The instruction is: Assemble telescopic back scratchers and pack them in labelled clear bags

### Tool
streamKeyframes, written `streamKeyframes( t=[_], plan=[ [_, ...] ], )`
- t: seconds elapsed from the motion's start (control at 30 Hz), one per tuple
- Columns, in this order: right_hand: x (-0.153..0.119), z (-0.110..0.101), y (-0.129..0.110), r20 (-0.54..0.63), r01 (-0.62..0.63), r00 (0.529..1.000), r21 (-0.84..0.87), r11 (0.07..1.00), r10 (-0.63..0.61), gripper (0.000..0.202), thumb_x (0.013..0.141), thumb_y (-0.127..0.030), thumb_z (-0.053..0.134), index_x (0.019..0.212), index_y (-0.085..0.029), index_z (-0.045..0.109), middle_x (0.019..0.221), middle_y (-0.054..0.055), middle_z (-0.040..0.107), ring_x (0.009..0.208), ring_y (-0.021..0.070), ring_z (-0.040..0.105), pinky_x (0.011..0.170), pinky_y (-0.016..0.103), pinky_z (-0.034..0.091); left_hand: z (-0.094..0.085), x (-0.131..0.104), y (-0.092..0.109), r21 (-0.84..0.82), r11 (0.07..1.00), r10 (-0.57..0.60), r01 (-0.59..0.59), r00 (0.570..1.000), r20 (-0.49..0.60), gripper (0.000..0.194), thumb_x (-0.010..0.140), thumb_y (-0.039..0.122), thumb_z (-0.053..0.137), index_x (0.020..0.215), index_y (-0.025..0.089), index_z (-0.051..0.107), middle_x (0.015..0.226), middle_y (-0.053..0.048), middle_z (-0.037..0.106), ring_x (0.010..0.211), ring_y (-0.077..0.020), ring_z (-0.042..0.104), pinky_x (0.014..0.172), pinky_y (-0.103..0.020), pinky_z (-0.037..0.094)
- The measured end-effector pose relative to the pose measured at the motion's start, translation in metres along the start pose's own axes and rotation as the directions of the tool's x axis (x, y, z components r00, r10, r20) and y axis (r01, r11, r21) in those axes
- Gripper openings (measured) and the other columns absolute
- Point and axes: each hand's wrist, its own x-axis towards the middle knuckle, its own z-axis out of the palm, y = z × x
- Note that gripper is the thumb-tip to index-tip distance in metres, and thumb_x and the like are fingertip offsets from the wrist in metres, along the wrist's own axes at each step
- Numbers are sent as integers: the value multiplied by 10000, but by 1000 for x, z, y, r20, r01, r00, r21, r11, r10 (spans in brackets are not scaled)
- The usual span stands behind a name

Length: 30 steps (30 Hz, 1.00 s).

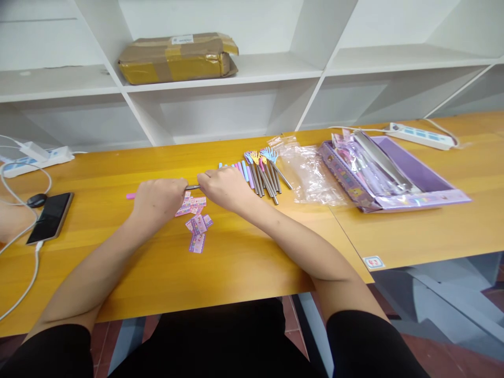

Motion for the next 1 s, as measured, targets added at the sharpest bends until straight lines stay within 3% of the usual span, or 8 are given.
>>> streamKeyframes(
  t=[0.43, 0.77, 1.0],
  plan=[
    [-1, -3, 15, -105, -27, 994, -28, 999, 24, 273, 982, -145, 480, 848, -180, 715, 697, 42, 625, 611, 154, 281, 617, 336, 168, -3, 3, -13, 53, 997, -44, 47, 998, -48, 306, 897, 94, 501, 879, 191, 791, 719, -120, 716, 703, -299, 726, 573, -350, 322],
    [-6, -23, 45, -199, -89, 976, -19, 996, 83, 230, 969, -146, 492, 844, -199, 677, 677, 25, 584, 609, 156, 318, 648, 334, 193, -4, 12, -64, 104, 986, -112, 128, 982, -151, 258, 907, 128, 499, 808, 216, 720, 677, -86, 639, 638, -270, 647, 618, -345, 286],
    [-4, -22, 51, -216, -73, 974, -37, 997, 64, 212, 983, -156, 499, 858, -201, 664, 702, 25, 579, 633, 167, 327, 657, 333, 206, -4, 18, -83, 71, 989, -116, 133, 973, -201, 218, 873, 129, 524, 749, 224, 677, 649, -72, 589, 646, -259, 610, 646, -353, 276]
  ],
)
